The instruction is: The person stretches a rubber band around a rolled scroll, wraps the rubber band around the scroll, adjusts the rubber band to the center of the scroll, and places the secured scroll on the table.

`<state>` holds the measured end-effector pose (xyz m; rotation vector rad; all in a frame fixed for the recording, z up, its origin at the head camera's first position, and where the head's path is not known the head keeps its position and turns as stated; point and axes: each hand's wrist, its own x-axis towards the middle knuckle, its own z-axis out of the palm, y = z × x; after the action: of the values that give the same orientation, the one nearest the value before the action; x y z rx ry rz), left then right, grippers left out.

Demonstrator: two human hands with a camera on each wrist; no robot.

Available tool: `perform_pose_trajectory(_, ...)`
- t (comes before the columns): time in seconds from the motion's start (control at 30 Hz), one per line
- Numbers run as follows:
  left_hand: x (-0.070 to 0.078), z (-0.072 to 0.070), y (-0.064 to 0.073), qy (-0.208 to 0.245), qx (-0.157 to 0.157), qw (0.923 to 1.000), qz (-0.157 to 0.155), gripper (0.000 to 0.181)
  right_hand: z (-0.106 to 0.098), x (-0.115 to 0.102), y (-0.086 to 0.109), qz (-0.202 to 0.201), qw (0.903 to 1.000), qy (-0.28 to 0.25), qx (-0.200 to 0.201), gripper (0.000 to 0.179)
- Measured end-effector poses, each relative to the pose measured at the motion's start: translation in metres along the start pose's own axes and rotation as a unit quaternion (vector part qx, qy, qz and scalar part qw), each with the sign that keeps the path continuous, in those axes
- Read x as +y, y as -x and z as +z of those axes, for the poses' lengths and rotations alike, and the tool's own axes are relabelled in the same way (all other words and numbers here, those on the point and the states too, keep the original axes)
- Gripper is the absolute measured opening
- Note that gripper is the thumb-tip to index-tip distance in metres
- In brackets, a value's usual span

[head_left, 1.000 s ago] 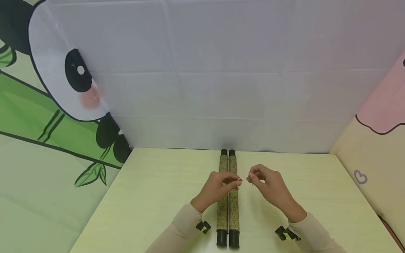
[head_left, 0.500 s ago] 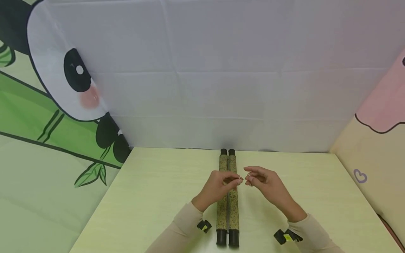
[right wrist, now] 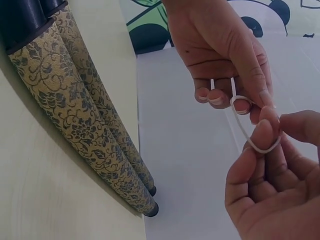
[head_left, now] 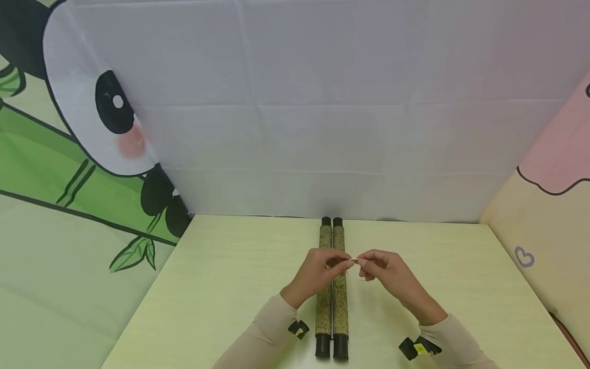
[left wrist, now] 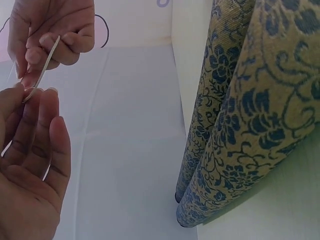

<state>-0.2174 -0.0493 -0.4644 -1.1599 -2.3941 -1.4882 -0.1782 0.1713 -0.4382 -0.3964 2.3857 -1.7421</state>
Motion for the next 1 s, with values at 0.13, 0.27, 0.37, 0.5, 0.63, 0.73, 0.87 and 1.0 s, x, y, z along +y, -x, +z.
perform_pose_trajectory(0.13, 0.0, 0.0, 0.0, 0.004, -0.002, 1.0, 0.001, 0.022, 0.001, 0.0, 0.0, 0.002, 0.9999, -0.008, -0.014, 0.031)
perform_pose_trajectory(0.27, -0.002, 0.001, -0.001, 0.005, -0.004, 1.0, -0.001, 0.021, 0.0, 0.0, 0.001, 0.002, 0.9997, -0.006, -0.022, 0.032)
perform_pose_trajectory(0.37, -0.003, 0.002, -0.001, 0.008, -0.006, 0.9999, -0.004, 0.021, -0.001, -0.001, 0.002, 0.006, 0.9997, -0.006, -0.021, 0.032)
perform_pose_trajectory(0.5, -0.002, 0.002, -0.002, 0.009, -0.011, 0.9999, -0.008, 0.023, -0.003, -0.001, 0.003, 0.013, 0.9998, -0.011, -0.01, 0.032)
perform_pose_trajectory(0.63, 0.002, 0.002, -0.006, -0.015, -0.014, 0.9992, -0.033, 0.028, -0.007, -0.001, 0.004, 0.015, 0.9998, -0.008, 0.007, 0.032)
perform_pose_trajectory(0.73, 0.009, 0.001, -0.011, -0.056, -0.008, 0.9958, -0.072, 0.035, -0.008, -0.002, 0.006, 0.016, 0.9997, -0.009, 0.017, 0.032)
perform_pose_trajectory(0.87, 0.019, -0.003, -0.022, -0.102, -0.003, 0.9844, -0.144, 0.049, -0.01, -0.001, 0.008, 0.016, 0.9995, -0.015, 0.021, 0.033)
perform_pose_trajectory(1.0, 0.023, -0.007, -0.034, -0.137, -0.004, 0.9676, -0.212, 0.067, -0.011, 0.0, 0.01, 0.014, 0.9995, -0.018, 0.022, 0.032)
